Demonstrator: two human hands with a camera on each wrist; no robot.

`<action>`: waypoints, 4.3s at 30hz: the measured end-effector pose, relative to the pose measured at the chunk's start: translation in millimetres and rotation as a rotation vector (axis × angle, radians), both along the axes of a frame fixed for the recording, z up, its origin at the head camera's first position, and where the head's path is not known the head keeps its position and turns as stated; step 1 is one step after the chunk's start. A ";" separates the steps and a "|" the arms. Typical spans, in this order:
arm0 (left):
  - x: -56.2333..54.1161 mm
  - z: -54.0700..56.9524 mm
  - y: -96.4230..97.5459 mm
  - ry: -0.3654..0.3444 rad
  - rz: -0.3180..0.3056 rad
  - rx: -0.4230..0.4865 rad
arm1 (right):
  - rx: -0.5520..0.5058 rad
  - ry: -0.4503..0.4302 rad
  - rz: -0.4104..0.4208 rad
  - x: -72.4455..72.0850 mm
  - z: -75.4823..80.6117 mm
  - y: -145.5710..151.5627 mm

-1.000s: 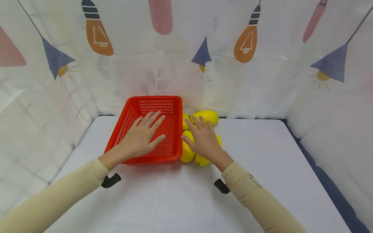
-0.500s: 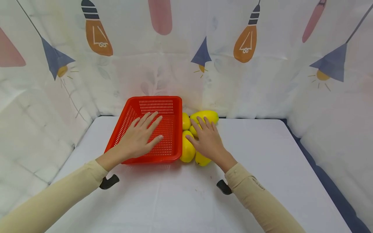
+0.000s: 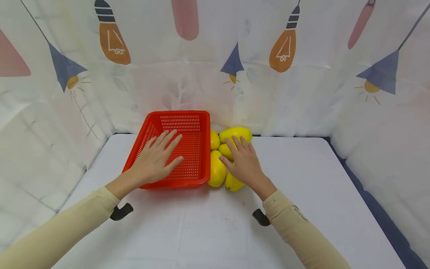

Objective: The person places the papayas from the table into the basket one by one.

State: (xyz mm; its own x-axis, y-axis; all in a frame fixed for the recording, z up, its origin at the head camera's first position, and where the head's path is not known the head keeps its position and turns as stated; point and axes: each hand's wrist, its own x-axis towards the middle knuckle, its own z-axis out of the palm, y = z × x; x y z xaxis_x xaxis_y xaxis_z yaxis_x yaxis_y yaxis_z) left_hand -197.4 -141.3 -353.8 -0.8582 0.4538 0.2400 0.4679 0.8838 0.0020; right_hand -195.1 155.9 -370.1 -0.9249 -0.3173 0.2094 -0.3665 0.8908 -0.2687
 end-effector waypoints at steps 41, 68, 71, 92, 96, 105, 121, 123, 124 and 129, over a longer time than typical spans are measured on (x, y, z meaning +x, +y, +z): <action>3.9 -3.1 -35.1 -0.118 0.047 0.168 | -0.081 -0.030 -0.035 -2.2 -21.0 26.7; 4.1 -13.9 -55.5 -0.153 0.124 0.273 | -0.177 -0.067 -0.123 4.2 -39.7 46.7; 3.4 -15.2 -57.7 -0.146 0.122 0.275 | -0.187 -0.087 -0.128 4.7 -40.4 47.8; 3.2 -23.2 -73.0 -0.145 0.159 0.310 | -0.234 -0.163 -0.186 5.7 -49.8 53.5; 3.0 -24.7 -75.7 -0.142 0.179 0.307 | -0.255 -0.181 -0.198 6.5 -51.9 54.2; 2.1 -29.9 -85.0 -0.130 0.207 0.308 | -0.287 -0.194 -0.209 5.1 -58.5 55.0; 1.6 -39.3 -103.0 -0.141 0.230 0.354 | -0.387 -0.232 -0.202 5.6 -63.1 50.7; 1.7 -39.9 -104.5 -0.153 0.241 0.357 | -0.396 -0.241 -0.205 4.8 -64.8 50.5; 1.8 -40.4 -105.4 -0.158 0.246 0.361 | -0.401 -0.245 -0.206 4.4 -65.8 50.4; 1.2 -43.5 -109.6 -0.164 0.237 0.409 | -0.415 -0.260 -0.220 3.2 -70.2 49.8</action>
State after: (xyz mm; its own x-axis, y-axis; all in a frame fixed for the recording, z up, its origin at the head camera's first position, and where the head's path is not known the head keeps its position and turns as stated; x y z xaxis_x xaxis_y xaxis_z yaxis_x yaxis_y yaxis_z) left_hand -196.2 -250.9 -397.3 -0.9677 0.1382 0.2107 0.2183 0.8774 0.4272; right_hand -191.9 205.7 -440.2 -0.9983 -0.0494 0.0312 -0.0575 0.7388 -0.6715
